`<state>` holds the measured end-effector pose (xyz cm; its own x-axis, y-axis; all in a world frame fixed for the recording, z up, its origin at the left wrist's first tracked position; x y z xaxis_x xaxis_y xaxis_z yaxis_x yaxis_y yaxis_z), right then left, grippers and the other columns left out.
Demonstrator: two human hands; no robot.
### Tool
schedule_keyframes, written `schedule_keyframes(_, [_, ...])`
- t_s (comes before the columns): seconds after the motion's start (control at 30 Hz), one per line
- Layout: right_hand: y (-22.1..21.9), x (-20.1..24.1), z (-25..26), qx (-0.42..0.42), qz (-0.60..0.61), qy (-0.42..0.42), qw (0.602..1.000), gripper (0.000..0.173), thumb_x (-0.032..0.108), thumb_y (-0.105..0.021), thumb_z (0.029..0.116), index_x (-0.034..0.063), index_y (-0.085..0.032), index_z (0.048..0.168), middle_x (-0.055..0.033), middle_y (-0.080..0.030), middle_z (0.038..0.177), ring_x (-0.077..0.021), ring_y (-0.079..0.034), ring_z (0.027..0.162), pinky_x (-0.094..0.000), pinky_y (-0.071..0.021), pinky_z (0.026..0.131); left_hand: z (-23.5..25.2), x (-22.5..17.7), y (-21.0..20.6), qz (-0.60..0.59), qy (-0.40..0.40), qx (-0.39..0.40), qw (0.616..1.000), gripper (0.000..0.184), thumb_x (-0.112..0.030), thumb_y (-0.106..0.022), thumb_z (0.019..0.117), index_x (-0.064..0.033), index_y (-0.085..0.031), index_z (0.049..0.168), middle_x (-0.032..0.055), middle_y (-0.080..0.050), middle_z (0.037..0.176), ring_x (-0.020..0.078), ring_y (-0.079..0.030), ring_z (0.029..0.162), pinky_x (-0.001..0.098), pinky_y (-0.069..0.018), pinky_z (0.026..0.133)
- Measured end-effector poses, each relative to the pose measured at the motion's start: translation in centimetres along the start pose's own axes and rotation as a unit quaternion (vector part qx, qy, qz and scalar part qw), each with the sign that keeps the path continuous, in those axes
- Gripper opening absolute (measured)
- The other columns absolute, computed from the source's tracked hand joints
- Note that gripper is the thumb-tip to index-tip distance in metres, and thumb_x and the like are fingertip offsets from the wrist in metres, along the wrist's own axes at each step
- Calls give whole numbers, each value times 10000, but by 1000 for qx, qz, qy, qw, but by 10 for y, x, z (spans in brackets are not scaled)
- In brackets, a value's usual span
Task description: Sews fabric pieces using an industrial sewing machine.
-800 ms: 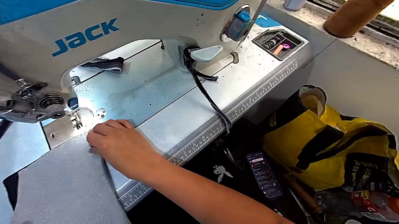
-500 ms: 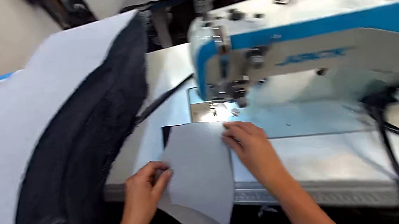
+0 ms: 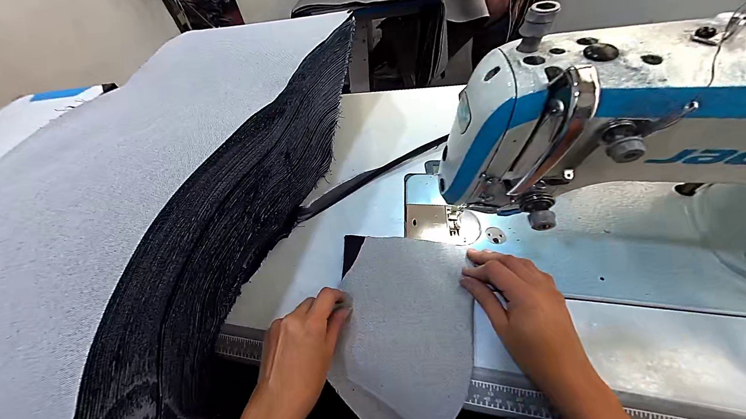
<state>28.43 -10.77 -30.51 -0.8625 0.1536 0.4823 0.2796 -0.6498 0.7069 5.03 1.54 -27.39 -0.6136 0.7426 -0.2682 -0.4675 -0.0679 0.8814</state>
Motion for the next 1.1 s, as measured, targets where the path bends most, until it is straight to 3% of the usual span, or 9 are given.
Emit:
schedule_keyframes(0.03, [0, 0, 0, -2, -4, 2, 1000, 316, 316, -557, 993, 87, -767, 942, -79, -740, 1175, -303, -677, 1152, -554, -506, 926, 3, -8, 4, 44, -20, -8, 999, 164, -224, -716, 901, -106, -769, 1002, 89, -680, 774, 276, -688, 630, 432, -555, 516])
schedule_keyframes(0.1, [1, 1, 0, 2, -9, 1, 1000, 307, 308, -560, 997, 90, -768, 944, -74, -739, 1175, -296, -671, 1168, -548, -507, 940, 10, -31, 7, 42, -58, 22, 997, 181, -141, -761, 880, -83, -763, 1052, 161, -694, 1008, 369, -694, 921, 495, -591, 701])
schedule_keyframes(0.2, [1, 3, 1, 11, -24, 8, 1000, 300, 292, -558, 997, 86, -771, 948, -77, -741, 1182, -299, -677, 1161, -551, -512, 927, 15, -87, -9, -100, -155, 119, 976, 227, -191, -672, 961, -81, -734, 1150, 142, -712, 1144, 323, -685, 1124, 470, -579, 931])
schedule_keyframes(0.27, [2, 5, 4, 24, -40, 23, 999, 302, 278, -547, 998, 80, -770, 947, -86, -741, 1181, -309, -682, 1146, -554, -520, 912, 12, -109, -33, -178, -191, 224, 939, 423, -357, -616, 1010, -87, -644, 1334, 143, -645, 1352, 342, -562, 1340, 586, -431, 1104])
schedule_keyframes(0.33, [4, 3, 11, 43, -59, 52, 996, 319, 299, -530, 1000, 95, -767, 939, -72, -744, 1163, -294, -688, 1129, -534, -528, 917, 11, -105, -55, -154, -230, 245, 929, 576, -496, -577, 995, -162, -551, 1463, 89, -512, 1539, 354, -396, 1482, 767, -235, 1125])
schedule_keyframes(0.47, [7, -11, 34, 82, -48, 116, 989, 285, 235, -538, 979, 122, -793, 1037, -47, -740, 1203, -311, -686, 1118, -557, -527, 894, 29, -79, -68, -107, -291, 205, 929, 608, -608, -432, 1016, -263, -520, 1509, -2, -465, 1589, 315, -324, 1528, 819, -134, 1115])
schedule_keyframes(0.63, [1, -18, 42, 78, -55, 121, 988, 368, 112, -481, 930, 151, -793, 1122, -155, -692, 1218, -372, -658, 1112, -548, -527, 881, 37, -77, -72, -77, -281, 190, 938, 650, -616, -355, 1039, -206, -499, 1523, -8, -456, 1595, 305, -292, 1542, 811, -121, 1123])
schedule_keyframes(0.77, [-1, -20, 37, 52, -76, 108, 990, 380, 100, -494, 928, 178, -783, 1162, -176, -678, 1120, -392, -647, 1078, -544, -530, 870, 35, -83, -74, -68, -255, 173, 949, 647, -608, -351, 1040, -209, -488, 1531, 0, -468, 1586, 320, -319, 1529, 828, -147, 1097])
schedule_keyframes(1.1, [3, -21, 30, 34, -96, 101, 990, 445, 88, -476, 892, 247, -806, 1146, -126, -726, 1109, -341, -681, 1012, -428, -561, 809, 33, -83, -73, -64, -269, 151, 949, 660, -629, -308, 1039, -222, -474, 1531, -7, -458, 1592, 324, -365, 1505, 823, -198, 1071])
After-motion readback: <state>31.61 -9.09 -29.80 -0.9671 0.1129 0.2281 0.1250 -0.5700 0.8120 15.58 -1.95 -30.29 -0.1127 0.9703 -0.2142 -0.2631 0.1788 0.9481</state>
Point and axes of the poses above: each hand's wrist, its own z-axis towards the middle knuckle, its own y-axis out of the back of the hand, x = y × z, the point moved 7 cm from there along z, towards the middle knuckle
